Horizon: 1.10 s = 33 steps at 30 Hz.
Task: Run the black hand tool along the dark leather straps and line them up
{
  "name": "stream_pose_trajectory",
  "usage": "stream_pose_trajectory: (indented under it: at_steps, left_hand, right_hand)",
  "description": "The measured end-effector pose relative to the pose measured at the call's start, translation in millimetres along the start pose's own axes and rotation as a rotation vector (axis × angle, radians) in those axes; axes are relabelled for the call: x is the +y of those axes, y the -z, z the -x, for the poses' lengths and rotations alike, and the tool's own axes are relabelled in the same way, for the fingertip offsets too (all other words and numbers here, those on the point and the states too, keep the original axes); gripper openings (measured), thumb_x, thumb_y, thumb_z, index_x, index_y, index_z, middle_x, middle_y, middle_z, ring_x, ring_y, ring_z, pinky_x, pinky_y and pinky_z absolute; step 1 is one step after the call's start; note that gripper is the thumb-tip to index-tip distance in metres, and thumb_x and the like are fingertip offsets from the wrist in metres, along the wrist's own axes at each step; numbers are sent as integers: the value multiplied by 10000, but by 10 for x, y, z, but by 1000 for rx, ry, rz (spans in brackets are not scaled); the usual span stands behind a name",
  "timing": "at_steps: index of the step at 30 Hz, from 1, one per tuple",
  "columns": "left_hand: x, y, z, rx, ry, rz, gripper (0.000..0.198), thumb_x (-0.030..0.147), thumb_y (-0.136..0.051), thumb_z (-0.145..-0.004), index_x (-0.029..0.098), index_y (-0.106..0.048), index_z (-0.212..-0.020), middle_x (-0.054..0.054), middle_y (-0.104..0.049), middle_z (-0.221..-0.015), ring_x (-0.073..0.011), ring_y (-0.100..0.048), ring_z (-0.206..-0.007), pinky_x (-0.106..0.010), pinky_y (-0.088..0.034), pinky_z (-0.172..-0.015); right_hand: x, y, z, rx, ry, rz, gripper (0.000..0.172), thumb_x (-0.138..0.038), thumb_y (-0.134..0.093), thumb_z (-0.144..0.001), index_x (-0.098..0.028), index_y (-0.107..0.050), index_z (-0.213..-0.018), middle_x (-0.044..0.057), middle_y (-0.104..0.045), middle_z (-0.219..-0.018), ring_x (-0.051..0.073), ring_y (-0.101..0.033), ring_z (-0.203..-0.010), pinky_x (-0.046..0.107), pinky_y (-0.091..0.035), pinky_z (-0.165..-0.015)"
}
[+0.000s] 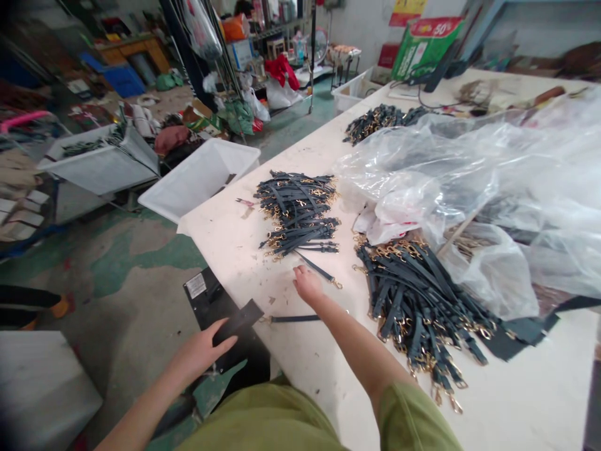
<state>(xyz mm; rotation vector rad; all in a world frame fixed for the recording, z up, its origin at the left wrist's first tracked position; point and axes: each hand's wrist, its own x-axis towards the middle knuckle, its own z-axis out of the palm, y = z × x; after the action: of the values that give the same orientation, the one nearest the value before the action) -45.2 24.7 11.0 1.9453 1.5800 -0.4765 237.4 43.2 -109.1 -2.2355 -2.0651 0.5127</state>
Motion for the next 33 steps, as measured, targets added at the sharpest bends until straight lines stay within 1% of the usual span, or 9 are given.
stream_pose_trajectory:
  at_steps: [3,7,12,15,19,22,25,28,33]
  left_hand:
    - [-35,-15,11,-6,16,33,612,605,-377,-730,266,-414,-1239,-62,-611,-1083,-229,-584,-927,-302,-431,-762]
    - [-84,-24,18,-14,46,49,607,594,-397,-725,282,-412,-1246,-56,-598,-1109,-229,-572,-953,-307,-424,-780]
    - [-159,-25,23,-4,65,60,578,576,-407,-726,297,-426,-1232,-47,-599,-1110,-230,-570,-958,-311,-424,-785]
    - [-183,-35,29,11,68,77,575,564,-414,-730,292,-420,-1236,-43,-594,-1123,-219,-570,-961,-296,-420,-796]
    - [-160,-43,47,21,42,57,564,562,-412,-733,289,-424,-1226,-42,-597,-1115,-216,-569,-962,-285,-423,-780]
    - [-129,-31,73,-6,1,-4,555,570,-411,-730,298,-431,-1214,-40,-618,-1068,-217,-583,-928,-277,-430,-733]
    - [-74,-10,70,-35,-47,-82,538,587,-401,-727,300,-465,-1178,-39,-643,-992,-214,-600,-865,-264,-431,-670]
    - [72,2,-39,-26,-92,-146,521,595,-386,-730,293,-503,-1138,-38,-649,-966,-213,-603,-843,-258,-429,-650]
    - [449,-18,-412,-8,-170,-232,516,608,-419,-696,279,-559,-1068,-38,-650,-971,-224,-595,-874,-280,-441,-707]
  right_hand:
    - [68,177,-341,83,-32,114,338,-223,-332,-865,-167,-408,-1190,119,-424,-1179,190,-480,-886,286,-344,-720]
    - [113,369,-713,160,63,290,262,-171,-306,-862,-162,-505,-1032,130,-475,-1072,225,-440,-920,336,-312,-756]
    - [229,533,-968,129,238,388,194,-151,-371,-837,-146,-554,-901,117,-527,-934,227,-435,-891,331,-299,-729]
    - [216,521,-856,77,436,411,183,-152,-387,-834,-141,-564,-877,119,-535,-909,221,-444,-867,329,-295,-723]
    - [8,230,-364,-40,559,382,196,-97,-400,-812,-148,-563,-908,121,-536,-924,211,-461,-856,324,-309,-725]
    - [-143,-65,34,-101,508,329,210,-78,-419,-796,-157,-553,-937,116,-529,-944,205,-471,-851,311,-328,-719]
    - [-183,-246,247,-100,416,232,219,-134,-413,-824,-174,-543,-996,106,-520,-973,203,-470,-875,302,-336,-735]
    - [-150,-291,268,-82,289,94,234,-222,-413,-848,-203,-547,-1039,86,-515,-1003,187,-471,-893,281,-335,-766]
    - [-120,-264,196,-88,123,-70,223,-285,-475,-818,-234,-589,-1003,49,-521,-1001,169,-473,-925,246,-329,-790]
